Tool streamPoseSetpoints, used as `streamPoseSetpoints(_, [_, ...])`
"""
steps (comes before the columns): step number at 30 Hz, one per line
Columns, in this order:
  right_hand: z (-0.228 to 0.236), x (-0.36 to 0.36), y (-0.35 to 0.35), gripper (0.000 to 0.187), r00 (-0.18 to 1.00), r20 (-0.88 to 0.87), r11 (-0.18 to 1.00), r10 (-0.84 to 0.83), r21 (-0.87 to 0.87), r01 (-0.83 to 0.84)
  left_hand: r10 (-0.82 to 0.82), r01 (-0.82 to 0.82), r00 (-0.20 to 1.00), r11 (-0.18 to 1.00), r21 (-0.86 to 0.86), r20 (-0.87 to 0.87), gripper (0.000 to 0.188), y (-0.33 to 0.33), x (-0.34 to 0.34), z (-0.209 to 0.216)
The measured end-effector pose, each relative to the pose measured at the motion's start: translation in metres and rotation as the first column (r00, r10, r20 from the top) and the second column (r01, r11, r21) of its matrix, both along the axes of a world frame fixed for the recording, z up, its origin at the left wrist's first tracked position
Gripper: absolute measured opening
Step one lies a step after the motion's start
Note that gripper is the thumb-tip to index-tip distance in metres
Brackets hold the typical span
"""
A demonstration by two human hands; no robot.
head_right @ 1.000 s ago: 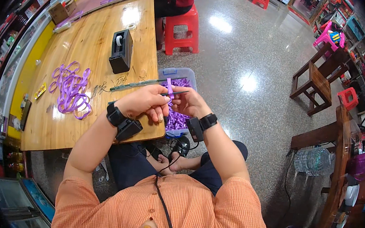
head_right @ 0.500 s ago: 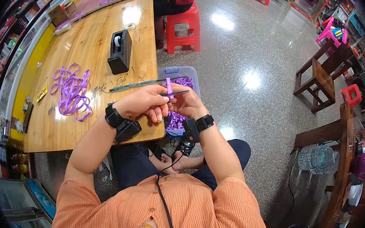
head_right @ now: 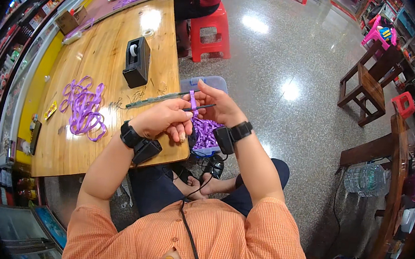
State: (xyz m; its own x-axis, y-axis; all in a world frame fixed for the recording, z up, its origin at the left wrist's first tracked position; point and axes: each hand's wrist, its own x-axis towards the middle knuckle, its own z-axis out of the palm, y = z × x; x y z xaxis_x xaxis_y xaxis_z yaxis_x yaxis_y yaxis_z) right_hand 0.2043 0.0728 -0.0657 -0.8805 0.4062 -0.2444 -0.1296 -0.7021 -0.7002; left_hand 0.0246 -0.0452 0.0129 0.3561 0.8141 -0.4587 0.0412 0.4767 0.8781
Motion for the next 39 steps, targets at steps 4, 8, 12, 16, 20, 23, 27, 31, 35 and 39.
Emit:
streamPoseSetpoints(4, [0.031,0.018,-0.024,0.043,0.914,0.326,0.896,-0.243,0.436,0.083,-0.004,0.003,1.0,1.0,0.006,0.019,0.036,0.0,-0.002,-0.004])
streamPoseSetpoints(8, [0.05,0.008,-0.053,0.034,0.654,0.196,0.341,-0.73,0.935,0.1,0.02,-0.019,1.0,0.999,0.026,-0.019,0.033,-0.002,-0.002,-0.006])
streamPoseSetpoints(12, [0.053,-0.013,-0.056,0.025,0.609,-0.217,-0.276,-0.763,0.961,-0.004,-0.003,0.003,1.0,1.0,0.02,-0.001,0.023,-0.005,0.001,0.006])
streamPoseSetpoints(16, [0.056,-0.026,-0.053,0.027,0.579,-0.061,-0.177,-0.813,0.973,-0.146,-0.004,0.003,1.0,0.999,0.054,0.022,0.021,-0.001,0.0,-0.005])
streamPoseSetpoints(20, [0.054,-0.031,-0.052,0.027,0.563,0.002,-0.159,-0.826,0.958,-0.237,-0.005,0.005,1.0,0.998,0.065,-0.006,0.018,-0.002,0.0,-0.006])
streamPoseSetpoints(23, [0.051,-0.035,-0.053,0.025,0.559,0.014,-0.156,-0.829,0.954,-0.255,-0.009,0.008,1.0,0.998,0.07,0.001,0.018,-0.003,-0.002,-0.008])
streamPoseSetpoints(27, [0.048,-0.036,-0.058,0.024,0.551,-0.002,-0.133,-0.834,0.971,-0.199,-0.012,0.012,1.0,0.997,0.076,-0.003,0.019,-0.005,-0.002,-0.005])
streamPoseSetpoints(31, [0.032,-0.032,-0.06,0.026,0.501,0.056,0.098,-0.864,0.993,0.06,-0.006,0.006,1.0,0.998,0.063,-0.004,0.022,-0.003,-0.003,-0.008])
streamPoseSetpoints(35, [0.015,-0.021,-0.052,0.029,0.552,0.125,0.403,-0.824,0.814,0.418,-0.021,0.022,1.0,0.997,0.076,-0.014,0.027,-0.004,0.002,-0.002])
streamPoseSetpoints(39, [0.02,-0.011,-0.045,0.023,0.763,0.251,0.771,-0.596,0.445,0.456,-0.016,0.015,1.0,0.998,0.061,0.007,0.029,-0.003,-0.003,-0.008])
